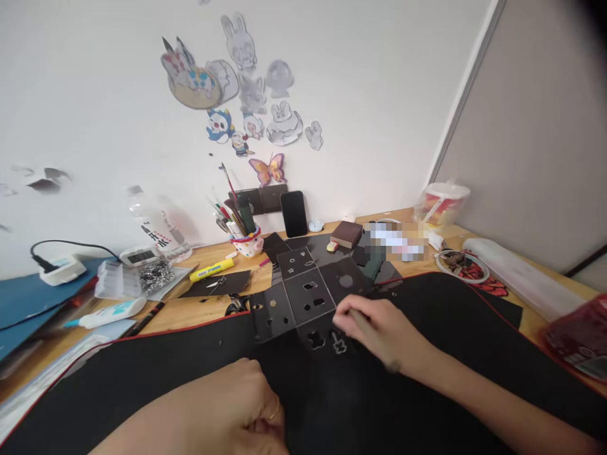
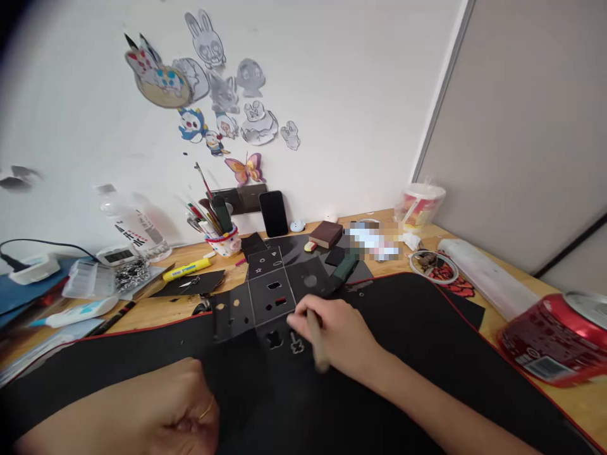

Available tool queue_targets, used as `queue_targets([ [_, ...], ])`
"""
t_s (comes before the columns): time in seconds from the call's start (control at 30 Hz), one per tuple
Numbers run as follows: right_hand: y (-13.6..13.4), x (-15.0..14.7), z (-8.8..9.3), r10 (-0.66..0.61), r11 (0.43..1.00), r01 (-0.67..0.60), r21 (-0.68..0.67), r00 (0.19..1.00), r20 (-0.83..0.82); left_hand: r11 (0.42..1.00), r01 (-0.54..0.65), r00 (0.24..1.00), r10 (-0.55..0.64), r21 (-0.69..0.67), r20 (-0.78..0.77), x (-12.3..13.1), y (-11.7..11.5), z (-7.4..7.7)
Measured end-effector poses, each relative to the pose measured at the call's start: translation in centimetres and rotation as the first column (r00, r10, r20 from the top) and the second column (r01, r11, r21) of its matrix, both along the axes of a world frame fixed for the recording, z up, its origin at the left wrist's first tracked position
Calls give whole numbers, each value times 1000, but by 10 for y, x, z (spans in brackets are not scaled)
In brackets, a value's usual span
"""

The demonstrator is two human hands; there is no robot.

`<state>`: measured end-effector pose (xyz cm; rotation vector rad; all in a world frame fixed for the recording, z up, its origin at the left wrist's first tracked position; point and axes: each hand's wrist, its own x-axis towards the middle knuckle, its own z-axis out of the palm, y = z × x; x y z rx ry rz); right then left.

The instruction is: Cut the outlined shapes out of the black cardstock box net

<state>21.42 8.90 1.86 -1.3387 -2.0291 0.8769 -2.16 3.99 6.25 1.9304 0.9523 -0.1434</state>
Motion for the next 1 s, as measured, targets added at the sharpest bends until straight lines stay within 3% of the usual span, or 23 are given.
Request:
queue_targets([
  [0.07,3,5,6,-103,994,104,33,993,-53,973,102,992,-116,209,57,0,2,7],
  [0.17,3,9,17,-231,962,248,117,962,-143,807,197,970,-243,557,9,9,16,6],
  [0.23,2,9,19,-300,941,322,100,936,-186,693,269,952,-297,669,-75,16,26,-4],
  [0.3,4,11,17,-330,940,342,12,916,-228,630,325,934,-332,706,-134,25,33,-17],
  [0.4,7,20,9,-380,925,370,-90,889,-255,598,352,920,-361,720,-150,38,35,-34],
  [0.57,4,44,6,-455,889,455,-54,864,-216,543,376,903,-398,751,-165,52,34,-53],
  [0.7,-6,45,1,-343,939,337,-65,923,-171,498,319,939,-284,806,-196,64,32,-61],
  [0.83,-13,39,-12,-300,952,281,-124,938,-176,465,234,969,-186,854,-164,78,27,-67],
  [1.0,-17,42,-23,-308,950,292,-111,935,-177,475,299,935,-320,827,-154,86,26,-69],
])
